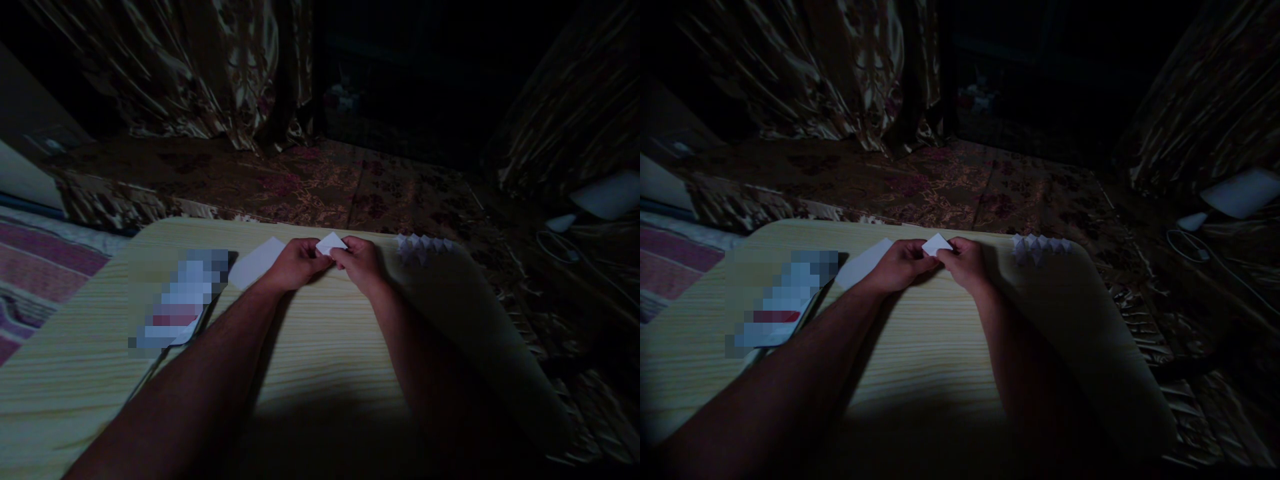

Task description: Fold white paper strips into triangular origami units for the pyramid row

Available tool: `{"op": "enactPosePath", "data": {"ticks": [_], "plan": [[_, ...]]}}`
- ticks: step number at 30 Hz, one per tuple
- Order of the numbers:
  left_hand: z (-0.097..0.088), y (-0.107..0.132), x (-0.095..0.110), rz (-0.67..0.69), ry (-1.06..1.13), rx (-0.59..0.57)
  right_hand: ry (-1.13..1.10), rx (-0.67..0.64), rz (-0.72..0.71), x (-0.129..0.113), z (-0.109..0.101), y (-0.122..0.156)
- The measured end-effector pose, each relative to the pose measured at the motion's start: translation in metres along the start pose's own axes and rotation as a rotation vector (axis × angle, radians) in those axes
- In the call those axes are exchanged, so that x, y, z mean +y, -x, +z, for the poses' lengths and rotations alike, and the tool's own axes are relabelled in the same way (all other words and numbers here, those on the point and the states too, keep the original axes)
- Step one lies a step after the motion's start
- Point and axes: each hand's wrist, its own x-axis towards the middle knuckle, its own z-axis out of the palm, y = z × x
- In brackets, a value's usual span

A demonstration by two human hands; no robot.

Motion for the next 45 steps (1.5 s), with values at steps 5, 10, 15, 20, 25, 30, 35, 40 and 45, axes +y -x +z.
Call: {"op": "enactPosePath", "data": {"ticks": [5, 10, 15, 20, 25, 30, 35, 40, 45], "plan": [[0.0, 0.0, 0.001, -0.013, 0.017, 0.067, -0.034, -0.049, -0.021, -0.001, -0.002, 0.0], [-0.002, -0.001, -0.001, -0.038, 0.006, 0.1, -0.039, -0.035, -0.002, 0.001, -0.002, -0.001], [-0.001, -0.001, 0.0, -0.041, 0.011, 0.114, -0.072, 0.013, 0.023, 0.005, -0.001, -0.002], [-0.001, 0.0, 0.002, -0.065, -0.012, 0.133, -0.096, 0.009, 0.028, 0.008, -0.001, -0.004], [-0.002, 0.0, 0.002, -0.075, -0.036, 0.152, -0.1, -0.025, 0.007, 0.006, -0.001, -0.002], [-0.002, 0.0, 0.0, -0.076, -0.023, 0.136, -0.075, -0.022, 0.025, 0.004, -0.001, -0.002], [0.0, 0.0, 0.003, -0.062, 0.012, 0.173, -0.061, -0.019, 0.023, 0.002, 0.0, -0.001], [0.001, -0.001, 0.009, -0.026, 0.143, 0.248, -0.005, -0.032, 0.035, 0.003, 0.0, -0.001], [-0.001, -0.004, 0.005, -0.028, 0.159, 0.31, 0.052, -0.098, -0.017, 0.006, 0.002, -0.001]]}}
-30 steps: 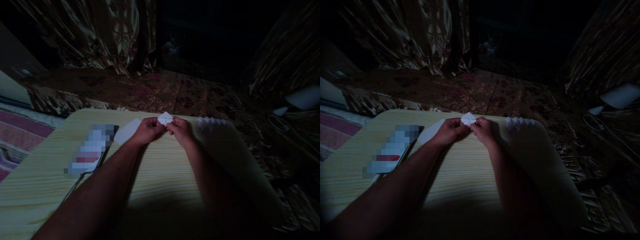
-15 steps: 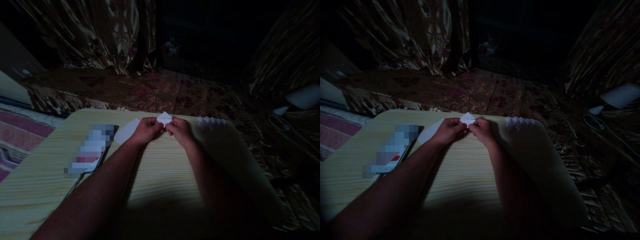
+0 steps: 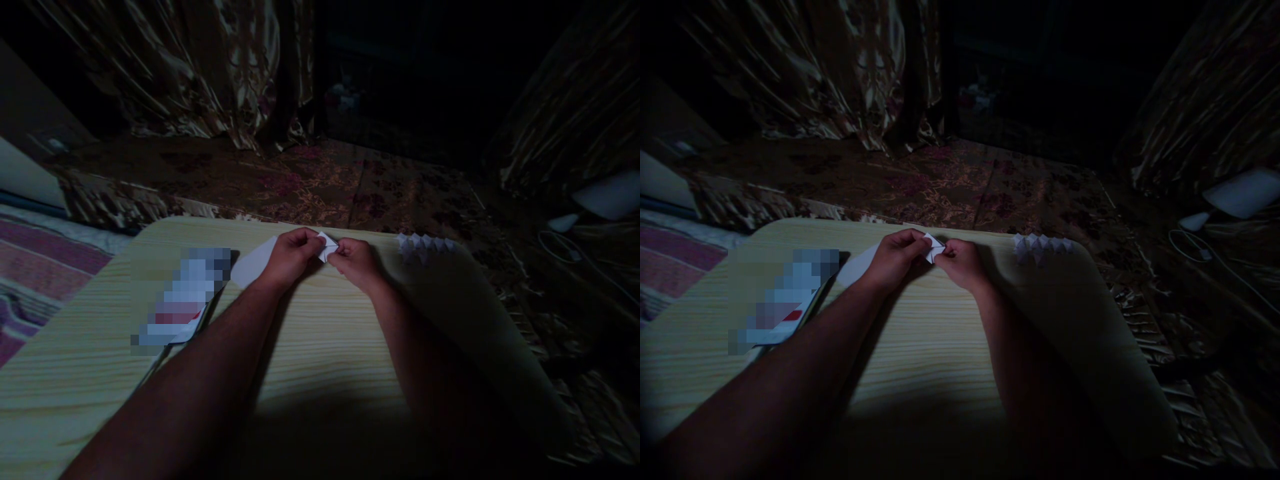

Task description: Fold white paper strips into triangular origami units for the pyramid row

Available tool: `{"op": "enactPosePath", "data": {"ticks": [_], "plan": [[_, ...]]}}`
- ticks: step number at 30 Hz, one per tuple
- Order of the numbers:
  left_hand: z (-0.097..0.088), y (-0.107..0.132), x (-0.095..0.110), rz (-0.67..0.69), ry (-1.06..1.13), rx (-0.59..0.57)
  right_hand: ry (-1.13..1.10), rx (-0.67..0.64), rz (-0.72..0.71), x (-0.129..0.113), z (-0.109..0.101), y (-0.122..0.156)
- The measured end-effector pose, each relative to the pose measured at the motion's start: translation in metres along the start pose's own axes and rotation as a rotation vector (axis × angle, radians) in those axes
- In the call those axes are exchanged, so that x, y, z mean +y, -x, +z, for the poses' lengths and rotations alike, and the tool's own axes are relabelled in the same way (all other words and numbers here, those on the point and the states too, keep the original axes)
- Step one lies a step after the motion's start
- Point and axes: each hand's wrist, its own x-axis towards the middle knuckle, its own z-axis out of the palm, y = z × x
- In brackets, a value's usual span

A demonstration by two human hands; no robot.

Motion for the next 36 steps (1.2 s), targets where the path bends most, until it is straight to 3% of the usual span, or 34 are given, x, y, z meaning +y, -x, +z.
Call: {"op": "enactPosePath", "data": {"ticks": [11, 17, 23, 28, 36], "plan": [[-0.0012, -0.0002, -0.0023, 0.026, 0.0, 0.024, -0.238, -0.012, 0.011, -0.0031, -0.0069, 0.0017], [-0.0024, -0.0013, -0.0047, 0.05, -0.109, 0.0, -0.183, 0.064, 0.025, 0.0, -0.0031, -0.0001], [-0.0023, -0.0014, -0.0071, 0.076, -0.17, -0.002, -0.088, 0.053, 0.003, 0.0003, -0.0008, 0.0007], [-0.0032, -0.0019, -0.0079, 0.071, -0.122, -0.035, -0.042, 0.051, -0.004, 0.0006, 0.0002, 0.001], [-0.0005, -0.0015, -0.0063, 0.046, -0.015, 0.003, -0.111, 0.078, 0.02, 0.0026, -0.0013, 0.0011]]}}
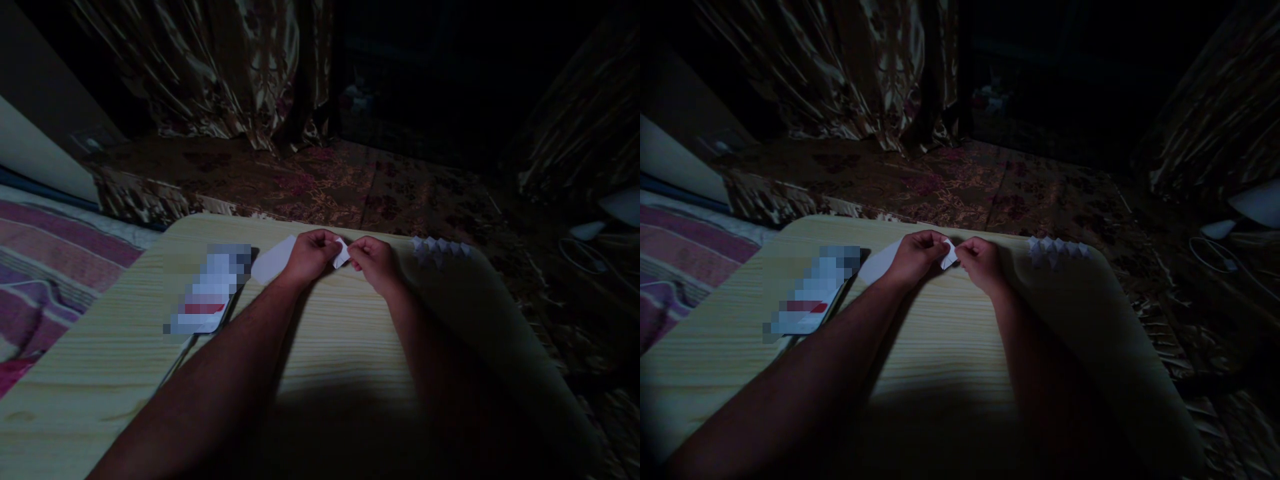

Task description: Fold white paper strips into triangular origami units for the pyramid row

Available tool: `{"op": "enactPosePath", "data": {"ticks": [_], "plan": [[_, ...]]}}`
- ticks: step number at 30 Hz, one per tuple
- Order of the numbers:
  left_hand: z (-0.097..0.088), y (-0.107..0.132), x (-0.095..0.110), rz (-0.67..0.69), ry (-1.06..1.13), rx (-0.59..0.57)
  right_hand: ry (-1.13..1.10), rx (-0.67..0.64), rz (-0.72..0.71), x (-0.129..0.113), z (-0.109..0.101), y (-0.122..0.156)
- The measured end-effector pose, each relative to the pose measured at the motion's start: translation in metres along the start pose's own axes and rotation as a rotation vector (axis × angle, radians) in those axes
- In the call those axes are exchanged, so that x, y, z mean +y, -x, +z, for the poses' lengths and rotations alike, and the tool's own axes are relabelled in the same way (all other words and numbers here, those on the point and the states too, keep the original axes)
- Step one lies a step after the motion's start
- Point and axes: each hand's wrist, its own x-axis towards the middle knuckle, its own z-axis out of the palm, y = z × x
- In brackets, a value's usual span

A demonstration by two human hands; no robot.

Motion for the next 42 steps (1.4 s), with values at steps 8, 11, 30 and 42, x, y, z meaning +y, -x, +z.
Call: {"op": "enactPosePath", "data": {"ticks": [8, 11, 30, 42], "plan": [[-0.0021, -0.0024, -0.0018, 0.039, 0.118, 0.012, -0.165, -0.114, -0.014, -0.0017, -0.0058, -0.0008], [-0.0011, -0.0015, 0.0019, 0.013, 0.128, 0.02, -0.159, -0.13, -0.027, -0.0019, -0.0059, -0.0004], [-0.0001, -0.0003, 0.0019, -0.056, 0.08, 0.01, -0.08, -0.134, -0.093, -0.0012, -0.0048, 0.0001], [-0.0011, -0.0002, 0.0039, -0.081, 0.122, 0.015, -0.081, -0.114, -0.117, 0.0008, -0.0006, -0.001]]}}
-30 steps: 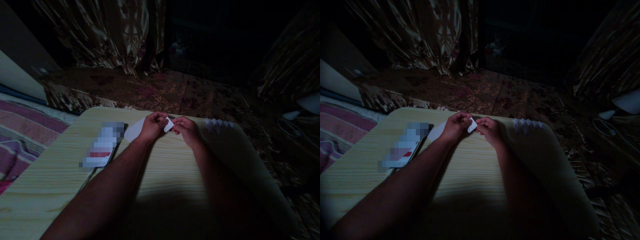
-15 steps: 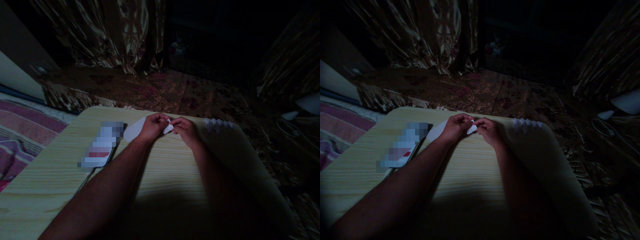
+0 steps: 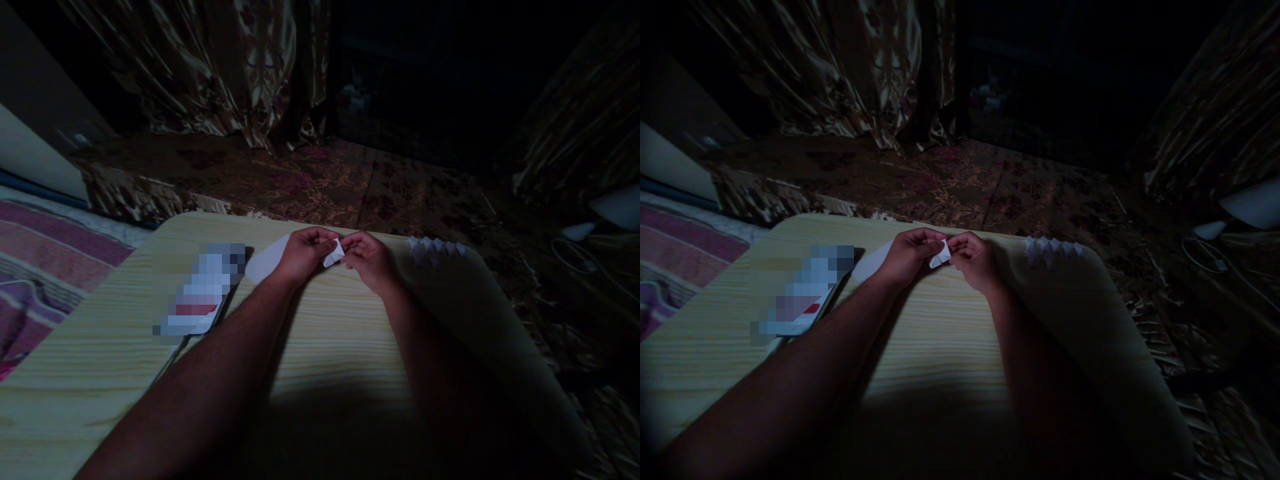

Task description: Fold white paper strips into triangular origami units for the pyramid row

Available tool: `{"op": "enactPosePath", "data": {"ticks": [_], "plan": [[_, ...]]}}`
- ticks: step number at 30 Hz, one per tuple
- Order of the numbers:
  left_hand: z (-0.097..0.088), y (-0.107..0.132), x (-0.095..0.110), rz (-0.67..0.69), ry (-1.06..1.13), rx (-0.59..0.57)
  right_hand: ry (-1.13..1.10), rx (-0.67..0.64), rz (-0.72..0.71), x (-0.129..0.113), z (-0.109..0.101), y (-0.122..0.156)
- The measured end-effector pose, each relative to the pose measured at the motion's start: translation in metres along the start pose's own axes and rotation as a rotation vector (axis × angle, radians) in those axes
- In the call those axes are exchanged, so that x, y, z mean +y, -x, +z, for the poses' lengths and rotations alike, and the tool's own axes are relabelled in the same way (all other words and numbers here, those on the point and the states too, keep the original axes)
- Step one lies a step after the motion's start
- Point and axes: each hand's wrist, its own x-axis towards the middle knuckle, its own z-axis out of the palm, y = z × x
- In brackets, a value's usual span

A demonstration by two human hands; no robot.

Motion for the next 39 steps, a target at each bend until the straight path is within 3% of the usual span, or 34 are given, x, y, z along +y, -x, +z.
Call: {"op": "enactPosePath", "data": {"ticks": [6, 18, 39], "plan": [[-0.001, -0.001, -0.002, 0.02, -0.039, -0.039, 0.047, 0.001, -0.051, -0.001, 0.003, 0.002], [-0.002, -0.002, -0.003, 0.037, -0.072, -0.041, 0.041, -0.058, 0.012, -0.004, -0.002, 0.004], [-0.002, 0.003, 0.0, -0.017, -0.017, -0.098, 0.021, 0.018, 0.007, 0.009, -0.004, -0.001]]}}
